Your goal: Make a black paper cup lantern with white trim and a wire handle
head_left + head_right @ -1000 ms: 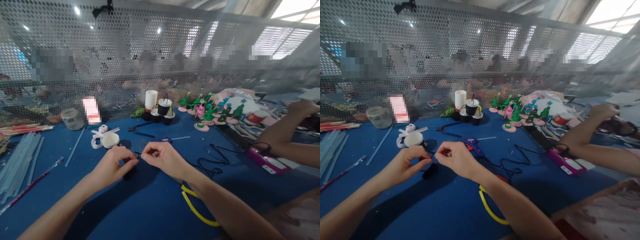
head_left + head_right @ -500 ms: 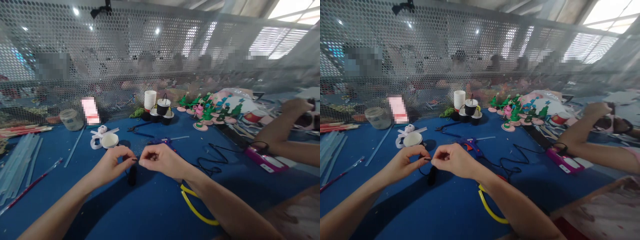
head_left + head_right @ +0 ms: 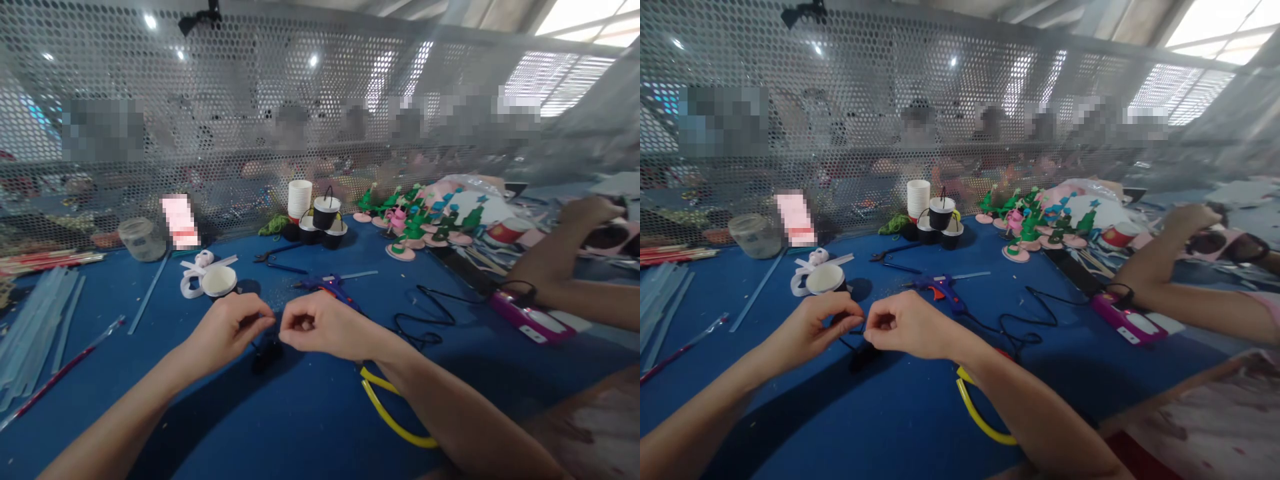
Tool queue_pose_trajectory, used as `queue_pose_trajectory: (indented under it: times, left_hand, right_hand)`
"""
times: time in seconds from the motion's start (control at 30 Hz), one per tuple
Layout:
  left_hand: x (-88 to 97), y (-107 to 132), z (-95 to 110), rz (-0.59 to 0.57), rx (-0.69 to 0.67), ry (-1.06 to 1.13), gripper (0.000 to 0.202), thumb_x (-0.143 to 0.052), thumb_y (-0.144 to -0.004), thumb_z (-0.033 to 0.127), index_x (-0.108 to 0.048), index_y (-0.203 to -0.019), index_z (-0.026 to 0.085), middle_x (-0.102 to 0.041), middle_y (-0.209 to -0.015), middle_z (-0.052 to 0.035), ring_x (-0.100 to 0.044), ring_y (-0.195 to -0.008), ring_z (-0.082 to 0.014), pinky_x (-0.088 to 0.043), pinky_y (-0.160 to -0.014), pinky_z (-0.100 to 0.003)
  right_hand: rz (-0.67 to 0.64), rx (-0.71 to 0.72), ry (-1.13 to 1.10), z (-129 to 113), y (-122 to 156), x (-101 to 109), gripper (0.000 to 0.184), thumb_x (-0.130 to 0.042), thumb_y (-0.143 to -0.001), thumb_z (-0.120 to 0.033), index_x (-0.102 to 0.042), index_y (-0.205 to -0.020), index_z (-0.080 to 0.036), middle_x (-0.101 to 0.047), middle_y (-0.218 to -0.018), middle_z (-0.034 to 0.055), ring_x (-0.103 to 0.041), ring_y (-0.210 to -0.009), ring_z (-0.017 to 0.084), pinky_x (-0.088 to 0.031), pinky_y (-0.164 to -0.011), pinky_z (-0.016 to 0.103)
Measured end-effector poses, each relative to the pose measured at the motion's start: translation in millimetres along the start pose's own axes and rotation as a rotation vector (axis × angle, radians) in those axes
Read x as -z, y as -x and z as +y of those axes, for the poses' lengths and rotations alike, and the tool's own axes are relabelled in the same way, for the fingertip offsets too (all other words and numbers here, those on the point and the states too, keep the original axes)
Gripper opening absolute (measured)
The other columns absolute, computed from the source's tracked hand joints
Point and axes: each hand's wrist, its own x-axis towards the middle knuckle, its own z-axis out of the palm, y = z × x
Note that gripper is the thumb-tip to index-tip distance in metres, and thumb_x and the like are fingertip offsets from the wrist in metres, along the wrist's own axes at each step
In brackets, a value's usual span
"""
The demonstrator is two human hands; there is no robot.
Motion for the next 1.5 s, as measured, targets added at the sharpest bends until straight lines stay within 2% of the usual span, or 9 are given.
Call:
queue_pose_trajectory:
  times: [0.23, 0.37, 0.5, 0.67, 0.83, 1.03, 1.2, 1.37, 1.5]
  left_hand:
    - [-2.7, 1, 4, -0.008, -0.009, 0.031, 0.018, -0.046, -0.082, 0.023, -0.060, -0.073, 0.015, -0.062, -0.066, -0.0015, -0.053, -0.063, -0.0118, -0.037, -0.062, -0.023]
    - [-1.8, 2, 7, 0.024, -0.045, -0.081, 0.018, -0.044, -0.082, 0.020, -0.059, -0.074, 0.015, -0.058, -0.061, -0.0009, -0.050, -0.059, -0.0117, -0.035, -0.058, -0.023]
    - [-0.7, 0, 4, -0.014, -0.003, 0.001, 0.018, -0.045, -0.081, 0.019, -0.058, -0.072, 0.013, -0.056, -0.061, 0.0000, -0.048, -0.057, -0.0099, -0.035, -0.056, -0.021]
    - [-3.6, -2, 0, -0.067, 0.095, 0.202, 0.020, -0.044, -0.082, 0.023, -0.058, -0.071, 0.013, -0.056, -0.061, 0.0008, -0.047, -0.055, -0.0083, -0.036, -0.052, -0.018]
    - [-7.7, 1, 3, 0.026, -0.008, 0.034, 0.017, -0.046, -0.082, 0.021, -0.059, -0.074, 0.014, -0.059, -0.064, -0.0002, -0.051, -0.059, -0.0104, -0.037, -0.058, -0.021]
    - [-5.5, 3, 7, 0.087, -0.096, -0.156, 0.017, -0.043, -0.083, 0.018, -0.058, -0.075, 0.014, -0.057, -0.062, -0.0013, -0.049, -0.059, -0.0123, -0.035, -0.057, -0.023]
    - [-0.1, 0, 4, -0.002, 0.003, 0.011, 0.017, -0.046, -0.081, 0.020, -0.058, -0.071, 0.013, -0.055, -0.061, 0.0003, -0.047, -0.056, -0.0093, -0.036, -0.053, -0.019]
    - [-2.4, -1, 1, -0.040, 0.126, 0.194, 0.020, -0.045, -0.081, 0.024, -0.057, -0.069, 0.014, -0.053, -0.058, 0.0024, -0.045, -0.053, -0.0074, -0.035, -0.050, -0.017]
    - [-9.6, 0, 2, 0.015, 0.082, 0.100, 0.020, -0.044, -0.082, 0.023, -0.056, -0.067, 0.014, -0.055, -0.059, 0.0013, -0.048, -0.055, -0.0086, -0.036, -0.052, -0.018]
  right_hand:
    - [0.253, -0.041, 0.117, 4, -6, 0, 0.011, -0.051, -0.071, -0.013, -0.054, -0.060, -0.014, -0.045, -0.053, -0.0046, -0.037, -0.048, 0.006, -0.029, -0.046, 0.018]
    - [0.143, 0.051, 0.275, 6, -4, -2, 0.014, -0.050, -0.067, -0.006, -0.054, -0.056, -0.014, -0.045, -0.053, -0.0045, -0.040, -0.051, 0.007, -0.030, -0.050, 0.019]
    - [-0.039, 0.040, 0.063, 2, -1, 0, 0.009, -0.051, -0.069, -0.011, -0.056, -0.061, -0.014, -0.045, -0.053, -0.0048, -0.039, -0.051, 0.006, -0.032, -0.049, 0.018]
    - [0.099, -0.083, -0.123, 0, -4, 4, 0.010, -0.053, -0.071, -0.018, -0.055, -0.063, -0.013, -0.045, -0.053, -0.0048, -0.037, -0.048, 0.005, -0.031, -0.045, 0.016]
    - [0.265, -0.043, 0.055, 7, -8, 1, 0.011, -0.052, -0.071, -0.014, -0.054, -0.060, -0.015, -0.042, -0.050, -0.0061, -0.035, -0.046, 0.006, -0.029, -0.045, 0.018]
    - [0.123, 0.130, 0.361, 6, -4, -4, 0.016, -0.051, -0.067, -0.003, -0.053, -0.056, -0.014, -0.047, -0.055, -0.0031, -0.043, -0.054, 0.008, -0.032, -0.053, 0.020]
    - [-0.031, 0.117, 0.114, 1, 0, -2, 0.011, -0.052, -0.069, -0.009, -0.056, -0.061, -0.014, -0.048, -0.057, -0.0036, -0.043, -0.053, 0.007, -0.035, -0.052, 0.018]
    - [0.123, -0.076, -0.132, 1, -3, 3, 0.010, -0.053, -0.072, -0.021, -0.055, -0.065, -0.014, -0.045, -0.055, -0.0048, -0.038, -0.048, 0.006, -0.032, -0.046, 0.017]
    - [0.208, -0.097, -0.139, 4, -7, 2, 0.010, -0.053, -0.072, -0.020, -0.054, -0.065, -0.014, -0.045, -0.053, -0.0051, -0.037, -0.047, 0.006, -0.030, -0.044, 0.017]
